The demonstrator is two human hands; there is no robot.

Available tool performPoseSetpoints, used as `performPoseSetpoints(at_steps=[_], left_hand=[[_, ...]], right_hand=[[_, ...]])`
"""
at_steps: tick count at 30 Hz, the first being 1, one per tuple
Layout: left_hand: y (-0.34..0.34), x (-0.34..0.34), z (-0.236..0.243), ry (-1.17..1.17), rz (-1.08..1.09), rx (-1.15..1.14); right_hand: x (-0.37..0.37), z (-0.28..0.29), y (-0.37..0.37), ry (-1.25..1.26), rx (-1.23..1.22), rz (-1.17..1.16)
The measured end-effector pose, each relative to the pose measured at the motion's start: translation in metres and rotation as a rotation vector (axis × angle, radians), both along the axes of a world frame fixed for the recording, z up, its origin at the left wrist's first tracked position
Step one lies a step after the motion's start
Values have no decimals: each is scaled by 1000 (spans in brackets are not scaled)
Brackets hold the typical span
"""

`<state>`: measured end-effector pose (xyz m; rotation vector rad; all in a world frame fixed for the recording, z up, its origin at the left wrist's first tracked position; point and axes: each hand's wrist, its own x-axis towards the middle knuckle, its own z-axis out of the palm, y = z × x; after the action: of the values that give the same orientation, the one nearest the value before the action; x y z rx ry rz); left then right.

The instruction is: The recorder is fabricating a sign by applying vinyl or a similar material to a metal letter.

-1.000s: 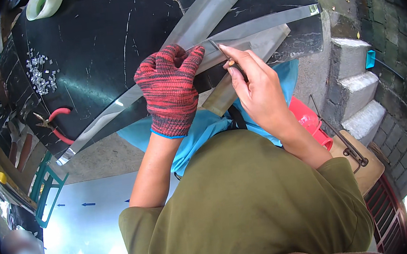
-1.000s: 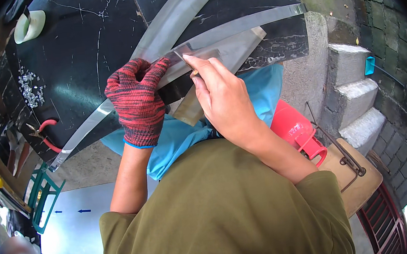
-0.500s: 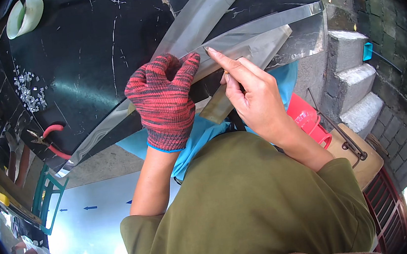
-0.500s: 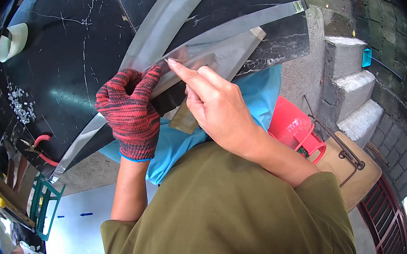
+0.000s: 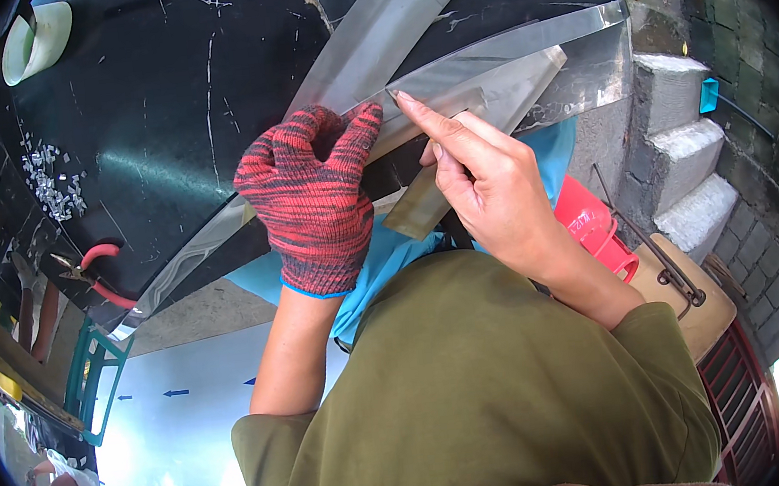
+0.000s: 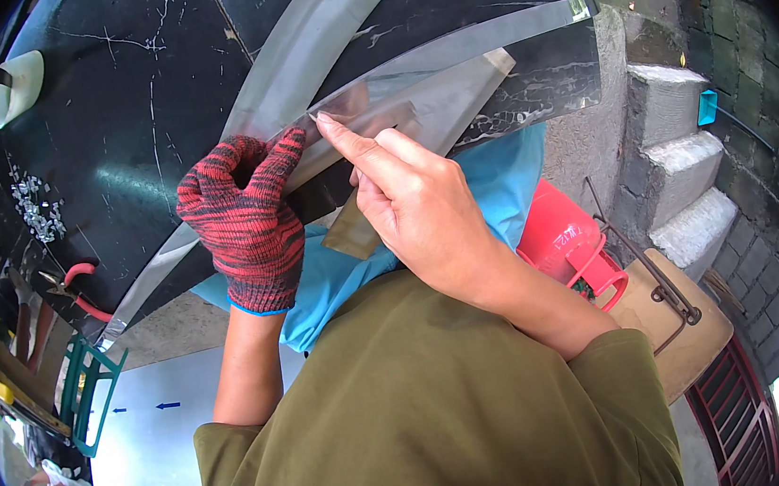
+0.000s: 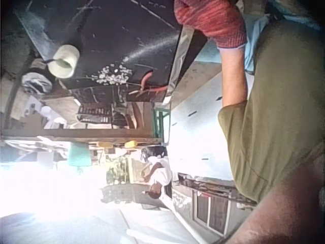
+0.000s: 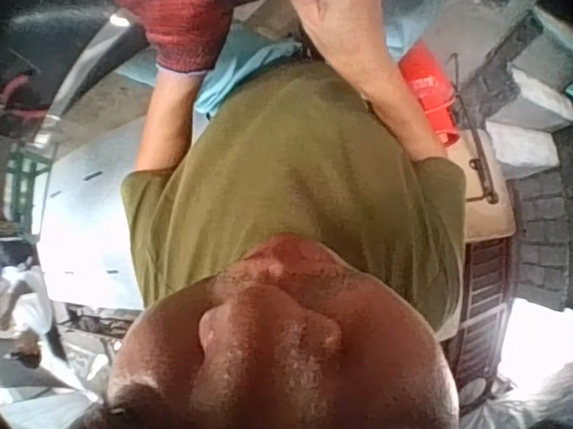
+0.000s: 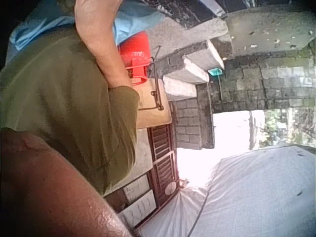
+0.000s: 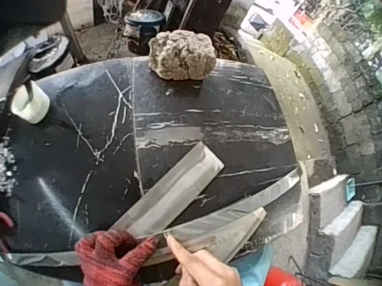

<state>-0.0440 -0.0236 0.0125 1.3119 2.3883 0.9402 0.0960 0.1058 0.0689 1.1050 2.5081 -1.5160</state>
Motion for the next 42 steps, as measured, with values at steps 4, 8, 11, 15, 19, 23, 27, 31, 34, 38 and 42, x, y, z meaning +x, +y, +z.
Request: performPoseSetpoints(at_steps=[4,8,11,15,19,23,27,31,34,38,42], left_hand=[[1,-4,3,60,-36,6],[1,-7,4,100,-84,-11],[2,-6,5,166,-77,-8],[1,-7,4,112,-77,-7],[3,-7,7,155,-78,-4],[4,-8,6,168,-86,6],[6,-9,6,199,-82,19],[7,-9,7,197,-78,18],[6,-8,6,182,-82,-4],[5,-7,6,163,-67,-47],[7,-5,8,214,-45,34]], right_hand=[[1,0,0,-1,6,5],[0,0,-2,-5,26,12],[0,0,-3,-5,28,12],[0,-1,-5,-3,57,9],[-2,2,-9,-26,69,-3],[-6,3,-14,-25,152,13],[-9,9,-14,-111,211,102],[-10,9,-15,-145,228,140],[-10,8,-18,-145,248,129],[-11,8,-22,-122,240,52],[-3,9,-22,-130,256,64]])
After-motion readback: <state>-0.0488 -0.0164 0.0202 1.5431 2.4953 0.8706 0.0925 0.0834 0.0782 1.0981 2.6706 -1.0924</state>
